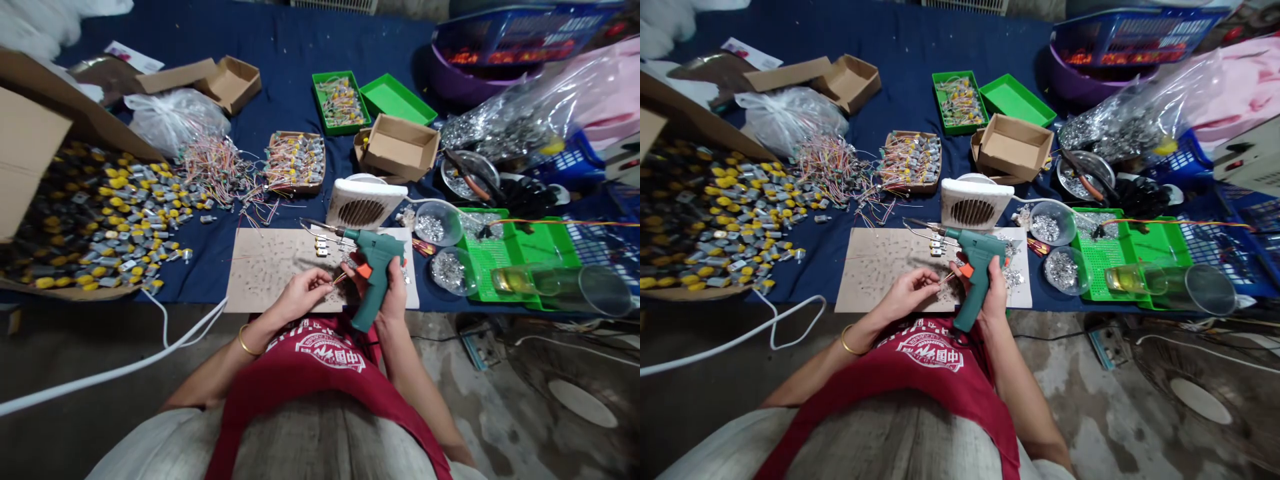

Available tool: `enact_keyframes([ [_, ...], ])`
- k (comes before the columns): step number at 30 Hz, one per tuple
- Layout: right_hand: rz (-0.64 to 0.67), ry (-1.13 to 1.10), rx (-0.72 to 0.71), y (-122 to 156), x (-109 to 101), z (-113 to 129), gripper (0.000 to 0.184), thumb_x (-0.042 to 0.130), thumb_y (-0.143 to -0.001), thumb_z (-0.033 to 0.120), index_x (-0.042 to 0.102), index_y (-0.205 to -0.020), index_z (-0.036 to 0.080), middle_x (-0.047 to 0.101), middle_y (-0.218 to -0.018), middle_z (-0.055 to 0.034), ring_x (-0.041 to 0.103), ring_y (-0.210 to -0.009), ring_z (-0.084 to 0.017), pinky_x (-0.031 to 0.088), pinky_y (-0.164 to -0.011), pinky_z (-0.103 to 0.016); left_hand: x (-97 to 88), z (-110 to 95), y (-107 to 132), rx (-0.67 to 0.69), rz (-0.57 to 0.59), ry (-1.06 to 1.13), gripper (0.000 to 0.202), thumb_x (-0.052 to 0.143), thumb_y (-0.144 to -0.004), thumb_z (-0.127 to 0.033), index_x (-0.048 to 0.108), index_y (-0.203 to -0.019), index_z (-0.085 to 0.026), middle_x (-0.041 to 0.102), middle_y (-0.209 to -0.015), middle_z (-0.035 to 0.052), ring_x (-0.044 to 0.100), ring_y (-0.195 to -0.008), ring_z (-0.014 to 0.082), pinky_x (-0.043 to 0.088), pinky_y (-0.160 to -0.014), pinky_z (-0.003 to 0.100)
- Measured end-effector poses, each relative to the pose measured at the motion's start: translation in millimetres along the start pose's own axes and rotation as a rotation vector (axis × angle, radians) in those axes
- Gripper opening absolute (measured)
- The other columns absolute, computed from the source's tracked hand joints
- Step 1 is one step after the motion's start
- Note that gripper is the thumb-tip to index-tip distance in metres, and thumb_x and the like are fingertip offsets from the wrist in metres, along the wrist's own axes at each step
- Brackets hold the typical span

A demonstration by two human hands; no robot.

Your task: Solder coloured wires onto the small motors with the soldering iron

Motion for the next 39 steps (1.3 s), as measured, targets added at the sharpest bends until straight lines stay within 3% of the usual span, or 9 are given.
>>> enact_keyframes([
  [9,-0.014,0.021,0.04,5,1,-2,0.048,0.081,-0.072,0.061,0.072,-0.102,0.025,0.078,-0.102,-0.0026,0.074,-0.106,-0.027,0.058,-0.1,-0.053,11.5,6,-8,-0.022,0.028,0.108,0.027,0.073,-0.081,-0.033,0.069,-0.1,-0.014,0.07,-0.089,0.0041,0.062,-0.073,0.0127,0.051,-0.069,0.026],
  [13,0.024,0.078,0.046,8,3,-7,0.051,0.079,-0.069,0.066,0.073,-0.097,0.024,0.079,-0.096,-0.004,0.072,-0.111,-0.029,0.058,-0.099,-0.052,14.9,1,-13,0.013,-0.018,0.057,0.026,0.071,-0.085,-0.039,0.071,-0.088,-0.014,0.069,-0.079,0.0029,0.06,-0.069,0.0129,0.048,-0.067,0.026],
  [19,0.0,0.143,0.035,10,-5,-8,0.05,0.073,-0.074,0.068,0.073,-0.099,0.025,0.079,-0.102,-0.0042,0.074,-0.105,-0.028,0.06,-0.097,-0.051,5.4,-10,-12,0.106,-0.117,-0.029,0.023,0.075,-0.082,-0.038,0.075,-0.082,-0.016,0.073,-0.084,0.0064,0.064,-0.079,0.0176,0.051,-0.076,0.029],
  [27,-0.029,0.116,0.036,13,-7,-6,0.05,0.078,-0.07,0.067,0.074,-0.098,0.026,0.079,-0.101,-0.0036,0.075,-0.102,-0.027,0.062,-0.092,-0.049,8.9,16,-14,-0.151,-0.063,0.281,0.039,0.084,-0.069,-0.049,0.072,-0.079,-0.013,0.07,-0.072,0.003,0.058,-0.061,0.0106,0.044,-0.058,0.023],
  [33,-0.039,0.059,0.022,12,-12,-6,0.047,0.08,-0.072,0.063,0.073,-0.102,0.027,0.079,-0.102,-0.0015,0.075,-0.101,-0.025,0.06,-0.095,-0.049,16.8,17,-13,-0.25,0.048,0.39,0.041,0.083,-0.073,-0.049,0.063,-0.081,-0.014,0.074,-0.078,0.0056,0.063,-0.062,0.0115,0.045,-0.055,0.02],
  [39,-0.032,0.08,-0.023,18,-9,2,0.051,0.079,-0.072,0.065,0.074,-0.105,0.027,0.078,-0.101,-0.0034,0.074,-0.104,-0.027,0.059,-0.097,-0.052,24.0,14,-18,-0.286,0.083,0.205,0.018,0.069,-0.085,-0.032,0.061,-0.086,-0.016,0.061,-0.061,-0.0033,0.055,-0.05,0.0098,0.042,-0.05,0.021],
])
Point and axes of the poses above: each hand's wrist, its own y-axis away from the middle knuckle, its own x-axis out of the palm, z = x × y, the point moved 6 cm from there along -y, towards the middle knuckle
